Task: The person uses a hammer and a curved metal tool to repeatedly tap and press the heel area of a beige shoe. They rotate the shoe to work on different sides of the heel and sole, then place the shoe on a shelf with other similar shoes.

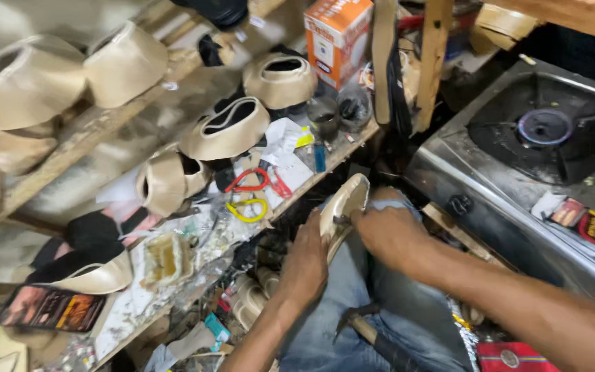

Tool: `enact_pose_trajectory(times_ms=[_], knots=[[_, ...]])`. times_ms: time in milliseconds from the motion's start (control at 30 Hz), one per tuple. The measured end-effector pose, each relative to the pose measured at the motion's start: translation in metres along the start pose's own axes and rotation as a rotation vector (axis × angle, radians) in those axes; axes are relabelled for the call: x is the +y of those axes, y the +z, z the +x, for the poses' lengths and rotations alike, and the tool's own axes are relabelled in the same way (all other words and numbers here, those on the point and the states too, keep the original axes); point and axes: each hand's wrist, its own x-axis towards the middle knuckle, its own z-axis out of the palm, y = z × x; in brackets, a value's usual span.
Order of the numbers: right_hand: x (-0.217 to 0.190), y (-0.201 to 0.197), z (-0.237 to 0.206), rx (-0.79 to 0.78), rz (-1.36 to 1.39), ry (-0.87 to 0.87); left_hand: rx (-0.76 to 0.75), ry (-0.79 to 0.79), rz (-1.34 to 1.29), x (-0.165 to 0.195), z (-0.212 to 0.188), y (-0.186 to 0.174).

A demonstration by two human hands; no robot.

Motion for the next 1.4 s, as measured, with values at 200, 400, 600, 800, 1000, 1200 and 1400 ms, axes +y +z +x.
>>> enact_pose_trajectory(times_ms=[200,400,600,800,1000,1200,1400], knots=[[0.025,0.008,0.013,-0.028,0.266,-0.139,-0.079,-0.032,-0.225,-0.019,0.005,-0.011],[0.008,0.001,0.005,0.090,0.218,-0.148,-0.140,-0.071,-0.342,-0.016,0.026,-0.015],[-0.007,-0.009,0.002,-0.224,0.228,0.150,-0.114,-0.145,-0.093,-0.006,0.018,-0.002],[0.006,-0.005,0.006,-0.001,0.414,0.014,-0.126,-0.014,-0.327,-0.014,0.045,-0.016],[0.019,0.001,0.012,-0.195,0.126,-0.039,-0.147,-0.123,-0.200,-0.004,0.036,0.000],[0.017,0.009,0.000,-0.003,0.298,-0.025,-0.199,-0.028,-0.341,-0.019,0.067,-0.009],[-0.013,0.004,-0.074,-0.207,-0.064,0.151,-0.271,-0.312,0.029,0.013,0.063,-0.001]])
